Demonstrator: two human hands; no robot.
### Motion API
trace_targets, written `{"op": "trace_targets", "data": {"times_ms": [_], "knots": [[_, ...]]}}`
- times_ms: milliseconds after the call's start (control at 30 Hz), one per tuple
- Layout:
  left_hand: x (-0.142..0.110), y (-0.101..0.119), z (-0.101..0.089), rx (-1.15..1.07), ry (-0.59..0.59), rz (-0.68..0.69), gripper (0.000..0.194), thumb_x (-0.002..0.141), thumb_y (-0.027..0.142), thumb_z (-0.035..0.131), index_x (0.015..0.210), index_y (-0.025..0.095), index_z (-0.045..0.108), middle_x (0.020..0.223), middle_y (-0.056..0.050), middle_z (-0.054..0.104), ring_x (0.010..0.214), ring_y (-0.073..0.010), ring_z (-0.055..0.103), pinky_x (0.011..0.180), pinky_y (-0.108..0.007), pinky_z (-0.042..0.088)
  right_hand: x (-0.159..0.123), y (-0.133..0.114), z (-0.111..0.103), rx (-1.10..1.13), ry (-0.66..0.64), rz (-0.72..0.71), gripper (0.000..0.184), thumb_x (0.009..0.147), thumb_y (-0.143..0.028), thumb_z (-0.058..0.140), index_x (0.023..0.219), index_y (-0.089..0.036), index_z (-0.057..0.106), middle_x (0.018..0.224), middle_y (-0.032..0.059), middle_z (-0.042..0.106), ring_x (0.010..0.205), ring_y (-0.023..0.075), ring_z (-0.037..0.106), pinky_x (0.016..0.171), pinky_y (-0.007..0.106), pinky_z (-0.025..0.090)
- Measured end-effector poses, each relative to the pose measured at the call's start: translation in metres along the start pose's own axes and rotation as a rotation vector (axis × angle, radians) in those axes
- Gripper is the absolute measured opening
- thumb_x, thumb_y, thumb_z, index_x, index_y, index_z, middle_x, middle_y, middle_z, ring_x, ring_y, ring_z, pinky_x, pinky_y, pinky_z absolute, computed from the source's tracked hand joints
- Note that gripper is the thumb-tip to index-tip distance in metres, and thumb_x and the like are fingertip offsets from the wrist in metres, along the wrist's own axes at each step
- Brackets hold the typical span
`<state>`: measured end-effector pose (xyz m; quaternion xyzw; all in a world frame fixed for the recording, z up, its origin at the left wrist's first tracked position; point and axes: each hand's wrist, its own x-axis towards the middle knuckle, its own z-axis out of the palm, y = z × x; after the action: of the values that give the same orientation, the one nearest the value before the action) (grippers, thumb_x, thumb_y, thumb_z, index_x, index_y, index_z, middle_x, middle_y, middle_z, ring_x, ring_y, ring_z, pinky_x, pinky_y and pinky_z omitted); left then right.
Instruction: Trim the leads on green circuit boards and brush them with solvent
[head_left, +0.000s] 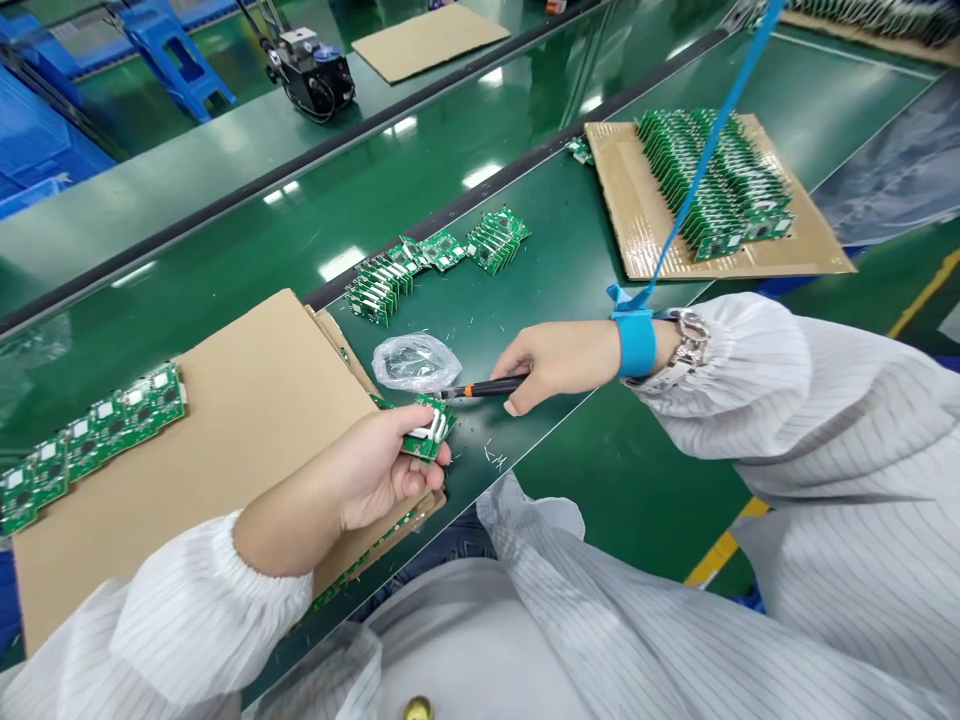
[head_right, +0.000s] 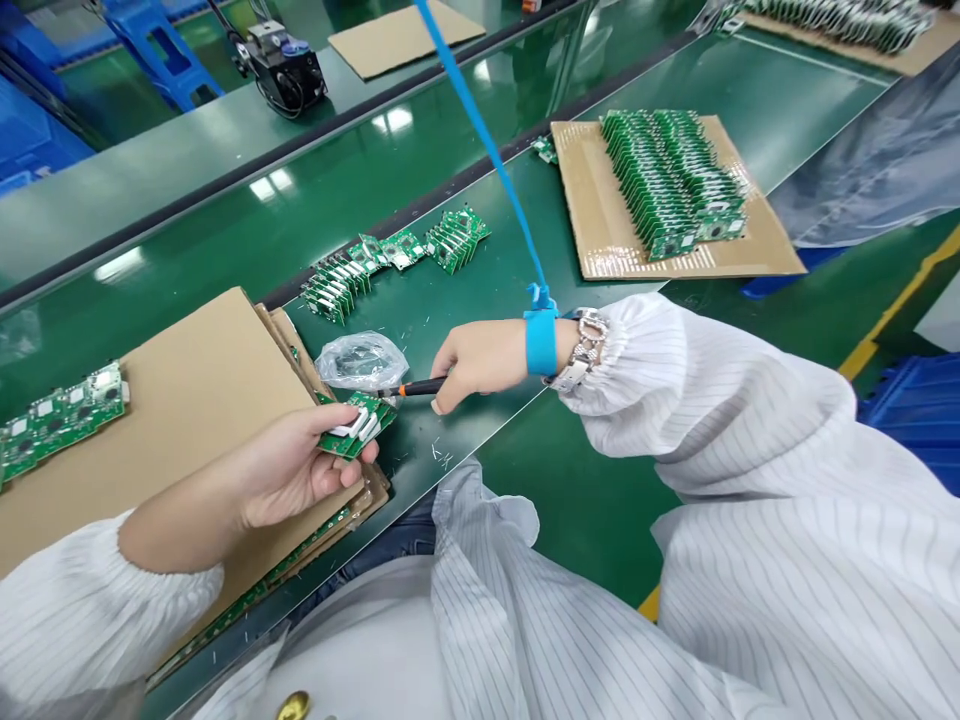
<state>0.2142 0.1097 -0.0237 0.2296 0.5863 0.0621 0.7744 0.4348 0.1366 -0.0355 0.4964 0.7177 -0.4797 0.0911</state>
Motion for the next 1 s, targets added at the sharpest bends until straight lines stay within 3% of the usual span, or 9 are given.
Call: {"op": "trace_targets", "data": {"times_ms": [100,200,367,500,633,800,1000], "knots": [[-0.012,-0.009,-0.005,0.012,0.009,0.055,0.014,0.088,0.017,0.040,0.077,0.014,0.048,0.062,-0.002,0.059,0.043,-0.0077,0.054,0.038,-0.015,0.040,-0.013,-0.003,0.005,-0.071,0.102,-0.041,0.036,0.068,-0.043,0.061,0.095,-0.021,0.070,0.067,-0.0005,0.060,0.057,0.0125,0.050,0.050,0.024,0.034],[-0.024,-0.023,-0.013,0.044,-0.034,0.184,0.008,0.088,0.021,0.046,0.083,0.016,0.049,0.071,-0.001,0.059,0.052,-0.0069,0.053,0.043,-0.015,0.038,-0.029,-0.004,0.020,-0.161,0.334,-0.085,0.046,0.068,-0.041,0.062,0.110,-0.020,0.065,0.082,0.0039,0.063,0.068,0.0169,0.056,0.057,0.026,0.040],[-0.040,-0.047,-0.028,0.194,-0.080,0.452,0.021,0.088,0.043,0.051,0.095,0.023,0.050,0.080,0.002,0.054,0.067,-0.0090,0.050,0.056,-0.020,0.039,-0.045,-0.003,0.053,-0.293,0.668,-0.207,0.059,0.067,-0.034,0.065,0.122,-0.015,0.056,0.099,0.0117,0.060,0.080,0.0216,0.060,0.066,0.033,0.048],[-0.053,-0.054,-0.033,0.443,-0.031,0.548,0.027,0.090,0.045,0.046,0.108,0.025,0.044,0.088,-0.001,0.053,0.080,-0.0151,0.049,0.068,-0.026,0.040,-0.048,-0.006,0.066,-0.395,0.868,-0.353,0.056,0.070,-0.033,0.063,0.121,-0.013,0.053,0.100,0.0147,0.059,0.084,0.0246,0.059,0.068,0.037,0.050],[-0.060,-0.059,-0.035,0.601,-0.005,0.603,0.025,0.091,0.041,0.044,0.112,0.027,0.040,0.096,-0.003,0.052,0.087,-0.0175,0.050,0.079,-0.029,0.041,-0.049,-0.013,0.069,-0.493,0.985,-0.434,0.052,0.073,-0.034,0.061,0.120,-0.014,0.050,0.099,0.0157,0.058,0.085,0.0263,0.056,0.069,0.040,0.049],[-0.063,-0.066,-0.039,0.713,0.018,0.709,0.027,0.090,0.035,0.047,0.115,0.030,0.039,0.096,-0.003,0.052,0.085,-0.0171,0.050,0.076,-0.026,0.043,-0.050,-0.019,0.069,-0.629,1.118,-0.452,0.049,0.076,-0.035,0.061,0.120,-0.020,0.046,0.094,0.0115,0.057,0.081,0.0253,0.056,0.067,0.040,0.046],[-0.068,-0.069,-0.027,0.614,0.135,0.724,0.027,0.089,0.042,0.046,0.113,0.029,0.044,0.091,-0.003,0.054,0.080,-0.0180,0.051,0.075,-0.028,0.043,-0.048,-0.022,0.068,-0.695,1.192,-0.473,0.051,0.074,-0.035,0.064,0.120,-0.021,0.044,0.090,0.0104,0.058,0.076,0.0243,0.057,0.063,0.039,0.045]]}}
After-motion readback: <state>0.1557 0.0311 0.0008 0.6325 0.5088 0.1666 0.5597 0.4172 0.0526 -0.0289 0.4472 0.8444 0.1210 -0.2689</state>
